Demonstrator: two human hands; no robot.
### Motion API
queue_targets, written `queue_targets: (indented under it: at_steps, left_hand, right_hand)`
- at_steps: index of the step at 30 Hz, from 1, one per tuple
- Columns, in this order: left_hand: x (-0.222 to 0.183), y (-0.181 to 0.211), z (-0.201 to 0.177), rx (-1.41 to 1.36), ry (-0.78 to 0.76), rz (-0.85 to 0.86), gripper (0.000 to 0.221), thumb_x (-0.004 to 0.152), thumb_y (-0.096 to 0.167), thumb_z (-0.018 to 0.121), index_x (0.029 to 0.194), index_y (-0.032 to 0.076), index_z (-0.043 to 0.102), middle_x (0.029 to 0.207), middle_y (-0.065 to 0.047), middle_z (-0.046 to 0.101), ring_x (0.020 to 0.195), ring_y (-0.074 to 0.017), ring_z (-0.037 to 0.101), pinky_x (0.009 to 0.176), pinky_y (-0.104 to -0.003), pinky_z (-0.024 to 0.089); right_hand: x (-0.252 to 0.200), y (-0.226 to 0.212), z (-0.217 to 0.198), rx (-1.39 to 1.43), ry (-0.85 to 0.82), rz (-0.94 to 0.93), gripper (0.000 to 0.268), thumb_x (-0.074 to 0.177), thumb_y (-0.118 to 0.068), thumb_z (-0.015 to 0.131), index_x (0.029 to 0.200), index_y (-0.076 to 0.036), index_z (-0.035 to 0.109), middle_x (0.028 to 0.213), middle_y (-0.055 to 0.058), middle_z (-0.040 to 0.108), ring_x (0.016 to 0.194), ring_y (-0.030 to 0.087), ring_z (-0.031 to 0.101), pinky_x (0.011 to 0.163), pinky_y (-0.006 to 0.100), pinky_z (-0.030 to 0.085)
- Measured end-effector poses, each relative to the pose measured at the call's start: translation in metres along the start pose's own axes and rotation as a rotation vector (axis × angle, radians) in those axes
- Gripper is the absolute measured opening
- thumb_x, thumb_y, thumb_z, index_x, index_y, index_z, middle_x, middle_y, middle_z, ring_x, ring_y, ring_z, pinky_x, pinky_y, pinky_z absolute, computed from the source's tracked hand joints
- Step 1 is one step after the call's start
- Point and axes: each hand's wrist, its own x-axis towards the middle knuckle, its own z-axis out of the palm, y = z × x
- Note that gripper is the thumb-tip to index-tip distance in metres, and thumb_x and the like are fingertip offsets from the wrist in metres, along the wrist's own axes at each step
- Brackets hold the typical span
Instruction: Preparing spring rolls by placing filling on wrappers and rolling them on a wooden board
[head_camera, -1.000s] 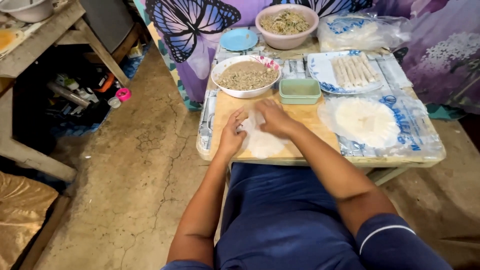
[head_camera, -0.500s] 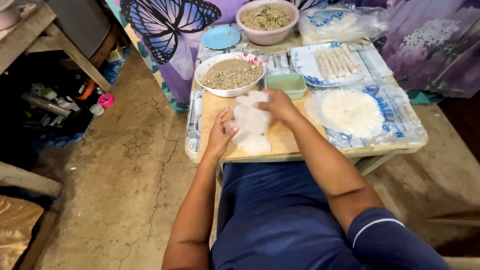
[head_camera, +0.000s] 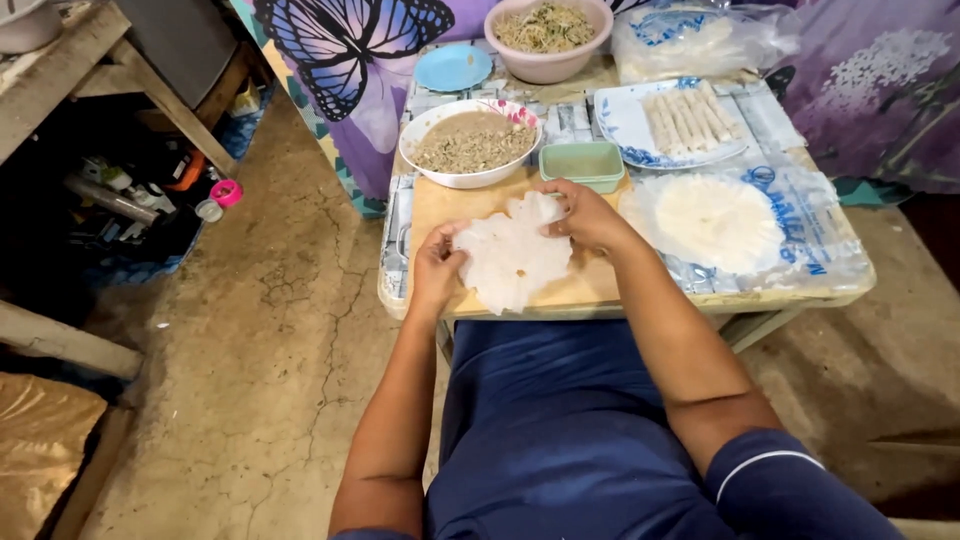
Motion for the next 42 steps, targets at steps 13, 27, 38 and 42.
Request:
queue_targets:
  at_steps: [13,27,38,42]
  left_hand:
    - [-0.01,-0.001,0.007,0.873,0.034,0.061,0.045,0.071,0.034,0.085,0.115,0.036,0.077,0.128,-0.001,0.056,0.125,-0.0271,0.053,0.11,-0.04,0.042]
    - [-0.021,0.022,0.017,0.824,-0.021,0.306,0.027,0.079,0.038,0.083,0.105,0.042,0.078,0.129,0.004,0.058,0.132,-0.0267,0.042,0.113,-0.047,0.02]
    - [-0.013,0.011,0.021,1.002,-0.03,0.198,0.013,0.088,0.04,0.074,0.1,0.035,0.078,0.121,0.002,0.066,0.126,-0.0271,0.051,0.108,-0.058,0.029]
    - [-0.023,0.04,0.013,1.12,-0.12,0.066,0.033,0.085,0.04,0.076,0.114,0.026,0.077,0.121,-0.006,0.067,0.121,-0.0332,0.055,0.103,-0.059,0.037]
  right_hand:
    - [-0.005,0.059,0.053,-1.094,-0.068,-0.424,0.022,0.08,-0.005,0.065,0.098,-0.017,0.067,0.092,0.005,0.062,0.097,0.029,0.065,0.086,0.043,0.052]
    - [-0.026,0.041,0.034,-0.303,0.065,-0.415,0.017,0.072,-0.011,0.09,0.083,-0.01,0.077,0.082,0.006,0.067,0.081,0.021,0.063,0.079,0.032,0.05]
    - [-0.025,0.04,0.047,-0.864,0.155,-0.521,0.02,0.076,-0.023,0.084,0.093,-0.018,0.074,0.095,0.004,0.069,0.096,0.028,0.061,0.088,0.042,0.048]
    - [-0.037,0.034,0.045,-1.207,0.057,-0.349,0.029,0.086,-0.024,0.073,0.113,-0.015,0.078,0.114,0.01,0.071,0.11,0.034,0.063,0.094,0.049,0.049]
